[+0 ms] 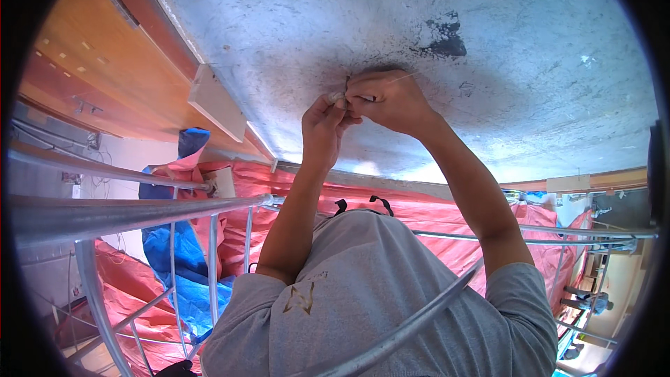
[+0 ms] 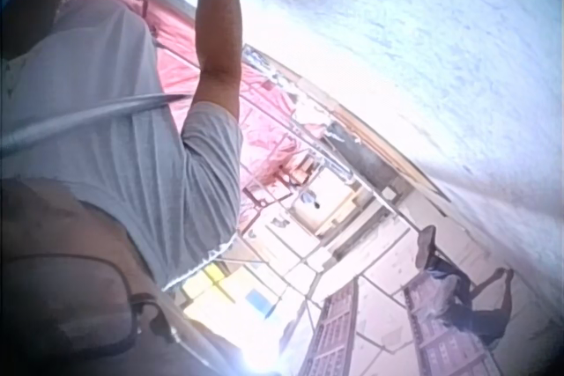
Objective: The person stands on a scaffold and uses a sanding block to sand a repaired patch on the ceiling. They repeatedly move the tool across the surface and touch a protruding nail to check the finish.
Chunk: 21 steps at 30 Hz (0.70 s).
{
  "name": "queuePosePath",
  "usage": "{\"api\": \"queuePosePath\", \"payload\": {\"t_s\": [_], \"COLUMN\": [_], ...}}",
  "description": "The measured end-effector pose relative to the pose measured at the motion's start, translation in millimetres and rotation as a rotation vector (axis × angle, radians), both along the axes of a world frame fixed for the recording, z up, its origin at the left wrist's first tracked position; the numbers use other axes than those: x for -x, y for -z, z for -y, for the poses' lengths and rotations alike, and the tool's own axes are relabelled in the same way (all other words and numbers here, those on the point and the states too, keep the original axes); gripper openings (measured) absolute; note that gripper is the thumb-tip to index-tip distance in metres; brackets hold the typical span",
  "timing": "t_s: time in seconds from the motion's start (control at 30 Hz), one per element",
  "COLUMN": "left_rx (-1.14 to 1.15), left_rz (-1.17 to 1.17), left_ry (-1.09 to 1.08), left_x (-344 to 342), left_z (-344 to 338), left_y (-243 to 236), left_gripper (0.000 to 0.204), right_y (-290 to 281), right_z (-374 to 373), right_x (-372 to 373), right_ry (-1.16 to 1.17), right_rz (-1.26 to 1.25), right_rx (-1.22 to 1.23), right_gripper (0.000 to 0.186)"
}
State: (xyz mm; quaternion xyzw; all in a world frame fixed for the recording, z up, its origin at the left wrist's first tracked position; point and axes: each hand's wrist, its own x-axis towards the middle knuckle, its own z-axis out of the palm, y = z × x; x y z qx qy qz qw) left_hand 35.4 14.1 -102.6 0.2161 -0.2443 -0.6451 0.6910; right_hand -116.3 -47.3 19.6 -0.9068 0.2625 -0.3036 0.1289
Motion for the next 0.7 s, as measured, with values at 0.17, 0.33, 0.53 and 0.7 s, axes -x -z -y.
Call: {"api": "queuePosePath", "payload": {"t_s": [0.17, 0.33, 0.53, 0.7], "left_rx": [0.005, -0.011, -0.060, -0.120], "left_rz": [-0.048, -0.019, 0.036, 0.083], "left_ry": [-0.017, -0.035, -0.063, -0.133], "left_x": [4.8, 2.0, -9.6, -16.8], "left_z": [-1.5, -8.3, -9.7, -14.2], "left_y": [2.4, -4.3, -1.4, -5.8], "left_gripper": [0.016, 0.014, 0.019, 0.021], "right_y": [-4.5, -11.9, -7.3, -27.2], "right_z": [-2.3, -7.6, -15.5, -45.7], "right_x": [2.2, 7.7, 37.0, 72.7], "right_ry": [-0.006, 0.086, 0.154, 0.237], "right_rz": [-0.031, -0.142, -0.174, -0.227], "right_rx": [-0.036, -0.129, -0.043, -0.025], "right_gripper": [0.009, 0.017, 0.018, 0.022]}}
